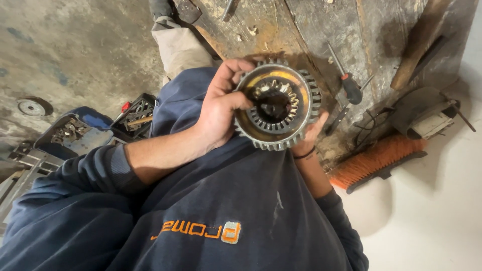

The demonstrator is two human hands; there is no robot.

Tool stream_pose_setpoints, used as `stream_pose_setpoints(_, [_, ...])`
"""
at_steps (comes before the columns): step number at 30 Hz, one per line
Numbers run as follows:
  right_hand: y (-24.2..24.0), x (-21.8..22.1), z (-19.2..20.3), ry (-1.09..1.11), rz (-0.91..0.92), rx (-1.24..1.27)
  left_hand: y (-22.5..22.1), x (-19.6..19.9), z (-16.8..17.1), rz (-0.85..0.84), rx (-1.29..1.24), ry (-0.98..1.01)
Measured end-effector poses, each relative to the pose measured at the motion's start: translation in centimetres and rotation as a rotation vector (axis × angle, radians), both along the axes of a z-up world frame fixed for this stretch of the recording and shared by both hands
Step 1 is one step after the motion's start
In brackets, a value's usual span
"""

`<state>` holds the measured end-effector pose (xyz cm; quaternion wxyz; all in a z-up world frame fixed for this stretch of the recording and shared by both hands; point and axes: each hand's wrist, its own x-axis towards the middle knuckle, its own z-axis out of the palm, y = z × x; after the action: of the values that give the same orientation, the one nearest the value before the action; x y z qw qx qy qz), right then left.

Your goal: The person holds an alternator stator housing on their lap and uses a flat file to scrape and clean the inner slots and surfaces, rotating the housing to reach different areas and periodically checking the interior while filing.

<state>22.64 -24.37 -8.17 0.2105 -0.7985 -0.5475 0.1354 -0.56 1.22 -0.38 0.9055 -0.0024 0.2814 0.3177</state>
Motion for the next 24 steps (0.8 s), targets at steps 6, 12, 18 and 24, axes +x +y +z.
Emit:
stream_pose_setpoints(6, [3.8, -1.1, 3.3, -0.390, 0.183, -0.174, -0.5, 0.0, -0.5, 0.001, 0.012, -0.012])
stream_pose_setpoints(12, [2.5, -1.0, 5.0, -0.231, 0.160, -0.173, -0.3, 0.0, 0.0, -0.014, 0.017, -0.002])
stream_pose_setpoints(18, [4.9, -2.0, 7.7, -0.371, 0.251, -0.205, 0.2, 0.3, 1.0, -0.077, 0.076, 0.042])
stream_pose_setpoints(24, [5.2, -3.1, 7.9, -0.232, 0.112, -0.160, -0.2, 0.2, 0.5, -0.090, 0.107, 0.043])
